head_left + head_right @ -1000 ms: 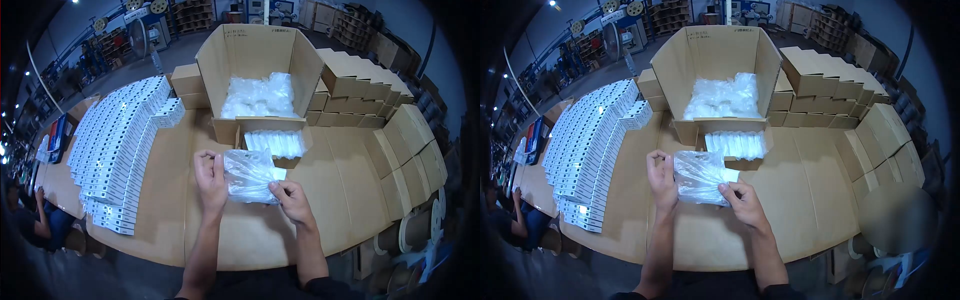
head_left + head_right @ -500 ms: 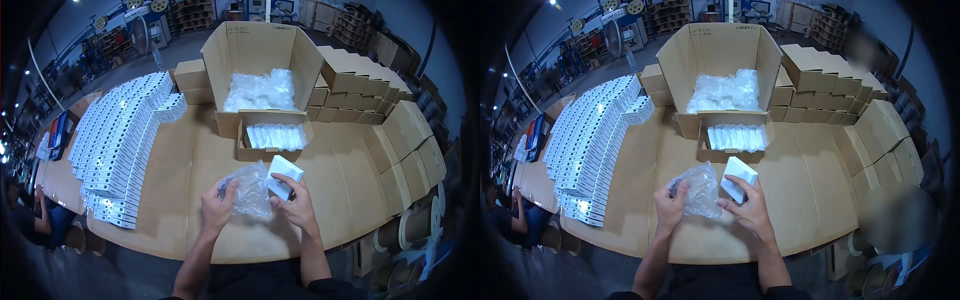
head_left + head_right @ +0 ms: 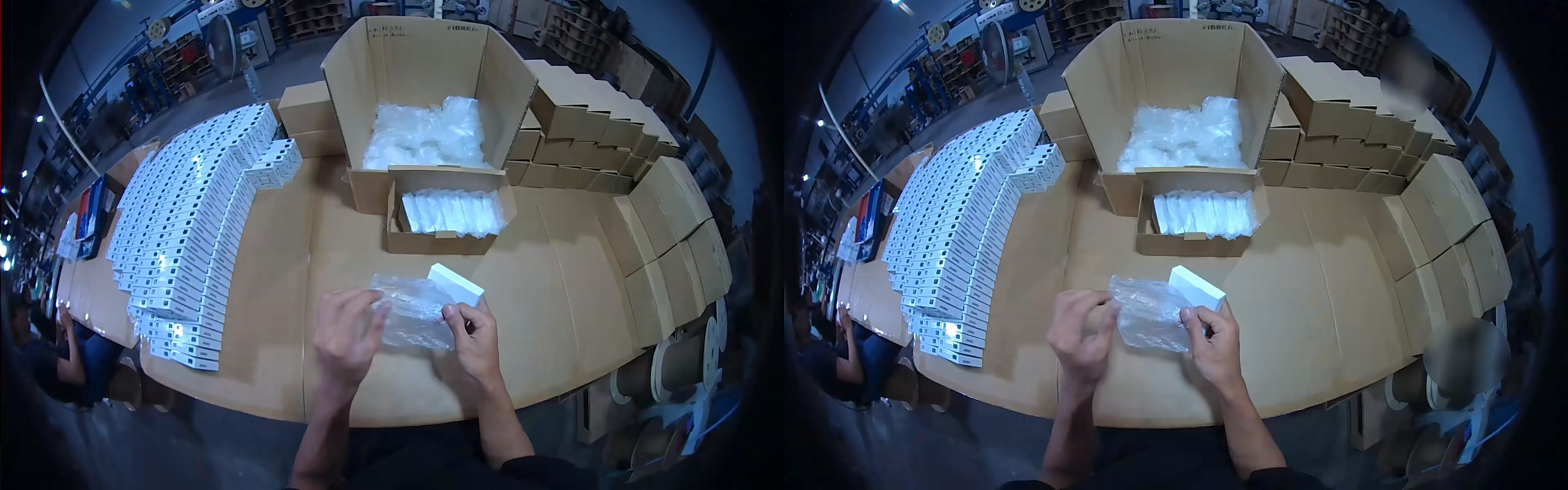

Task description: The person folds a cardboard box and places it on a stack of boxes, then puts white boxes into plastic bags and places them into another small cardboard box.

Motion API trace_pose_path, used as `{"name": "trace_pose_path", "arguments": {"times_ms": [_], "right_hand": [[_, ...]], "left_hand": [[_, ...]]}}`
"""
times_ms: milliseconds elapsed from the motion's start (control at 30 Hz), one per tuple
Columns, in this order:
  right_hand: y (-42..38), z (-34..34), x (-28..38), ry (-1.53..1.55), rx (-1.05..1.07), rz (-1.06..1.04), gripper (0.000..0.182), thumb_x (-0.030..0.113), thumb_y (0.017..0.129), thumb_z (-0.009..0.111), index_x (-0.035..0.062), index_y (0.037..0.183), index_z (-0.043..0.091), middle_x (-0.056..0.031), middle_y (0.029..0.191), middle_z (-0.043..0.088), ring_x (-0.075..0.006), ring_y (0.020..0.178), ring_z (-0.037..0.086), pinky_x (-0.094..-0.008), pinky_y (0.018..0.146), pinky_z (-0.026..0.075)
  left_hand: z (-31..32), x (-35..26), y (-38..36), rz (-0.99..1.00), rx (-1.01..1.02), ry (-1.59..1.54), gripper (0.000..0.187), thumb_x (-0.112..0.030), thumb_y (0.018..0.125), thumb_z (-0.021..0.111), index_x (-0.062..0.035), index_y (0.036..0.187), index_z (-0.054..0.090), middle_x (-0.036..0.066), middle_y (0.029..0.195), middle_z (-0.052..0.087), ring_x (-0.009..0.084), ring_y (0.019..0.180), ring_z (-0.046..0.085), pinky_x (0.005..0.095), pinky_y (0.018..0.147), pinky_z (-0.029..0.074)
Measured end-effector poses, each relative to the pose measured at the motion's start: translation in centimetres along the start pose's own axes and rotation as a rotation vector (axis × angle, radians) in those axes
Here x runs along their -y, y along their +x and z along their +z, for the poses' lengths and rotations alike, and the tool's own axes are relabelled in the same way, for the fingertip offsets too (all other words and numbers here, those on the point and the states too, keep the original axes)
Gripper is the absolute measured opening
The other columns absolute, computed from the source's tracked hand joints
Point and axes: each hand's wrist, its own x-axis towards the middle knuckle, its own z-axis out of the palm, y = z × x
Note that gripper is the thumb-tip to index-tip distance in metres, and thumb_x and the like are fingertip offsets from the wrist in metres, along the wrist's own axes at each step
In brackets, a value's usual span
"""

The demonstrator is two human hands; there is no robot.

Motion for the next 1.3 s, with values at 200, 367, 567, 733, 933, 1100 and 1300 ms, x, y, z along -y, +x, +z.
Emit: {"name": "trace_pose_path", "arguments": {"times_ms": [200, 367, 567, 733, 933, 1100, 1300], "right_hand": [[-0.3, 0.5, 1.2, -0.055, -0.016, -0.030, 0.026, 0.017, 0.099, 0.072, -0.0066, 0.089, 0.072, -0.0139, 0.101, 0.060, -0.0218, 0.082, 0.058, -0.0342, 0.073, 0.047], [-0.4, 0.5, 0.9, -0.098, -0.012, 0.000, 0.022, 0.014, 0.097, 0.073, -0.0068, 0.089, 0.072, -0.0161, 0.101, 0.061, -0.0259, 0.085, 0.061, -0.0356, 0.075, 0.049], [-0.3, 0.4, 1.1, -0.175, -0.037, -0.097, 0.016, 0.009, 0.093, 0.074, -0.0061, 0.089, 0.073, -0.0209, 0.106, 0.062, -0.0339, 0.093, 0.065, -0.0404, 0.081, 0.051], [-0.4, 0.5, 1.3, -0.243, -0.059, -0.197, 0.012, 0.006, 0.091, 0.074, -0.0065, 0.092, 0.074, -0.0261, 0.123, 0.062, -0.0400, 0.105, 0.067, -0.0434, 0.092, 0.053], [-0.4, 0.6, 0.9, -0.423, -0.126, -0.306, 0.011, 0.001, 0.086, 0.076, -0.0049, 0.095, 0.075, -0.0251, 0.131, 0.060, -0.0415, 0.114, 0.064, -0.0451, 0.094, 0.054], [-0.8, 0.7, 0.3, -0.526, -0.184, -0.343, 0.011, 0.001, 0.082, 0.077, -0.0028, 0.093, 0.075, -0.0234, 0.134, 0.059, -0.0404, 0.116, 0.062, -0.0457, 0.092, 0.055], [-1.0, 0.9, 0.4, -0.545, -0.178, -0.355, 0.013, 0.002, 0.081, 0.079, -0.0017, 0.092, 0.075, -0.0216, 0.135, 0.059, -0.0398, 0.115, 0.063, -0.0456, 0.091, 0.056]], "left_hand": [[2.7, -0.1, -0.1, 0.073, 0.160, -0.054, 0.024, -0.002, 0.077, 0.086, -0.0046, 0.099, 0.075, 0.011, 0.103, 0.068, 0.0295, 0.098, 0.066, 0.0401, 0.082, 0.056], [3.4, -0.1, 0.1, 0.111, 0.127, -0.090, 0.027, 0.002, 0.078, 0.084, -0.0031, 0.100, 0.069, 0.011, 0.104, 0.069, 0.0303, 0.097, 0.066, 0.0414, 0.084, 0.056], [3.8, 0.5, -0.6, 0.112, 0.150, -0.091, 0.031, 0.004, 0.077, 0.084, -0.0029, 0.103, 0.067, 0.010, 0.105, 0.069, 0.0296, 0.097, 0.066, 0.0403, 0.082, 0.056], [3.8, 0.0, -0.7, 0.022, 0.220, -0.117, 0.029, 0.005, 0.079, 0.081, -0.0023, 0.103, 0.067, 0.011, 0.102, 0.068, 0.0285, 0.096, 0.067, 0.0396, 0.080, 0.055], [3.8, 0.7, -0.8, 0.049, 0.263, -0.119, 0.023, 0.004, 0.081, 0.079, -0.0001, 0.100, 0.066, 0.013, 0.098, 0.068, 0.0291, 0.091, 0.068, 0.0386, 0.079, 0.056], [3.7, 0.4, -1.9, -0.389, 0.349, -0.261, 0.019, -0.003, 0.088, 0.078, 0.0023, 0.098, 0.063, 0.017, 0.092, 0.069, 0.0322, 0.088, 0.070, 0.0374, 0.081, 0.056], [4.2, 1.2, -2.1, -0.423, 0.510, -0.311, 0.018, -0.012, 0.096, 0.073, 0.0014, 0.102, 0.062, 0.013, 0.091, 0.072, 0.0213, 0.086, 0.068, 0.0329, 0.081, 0.053]]}}
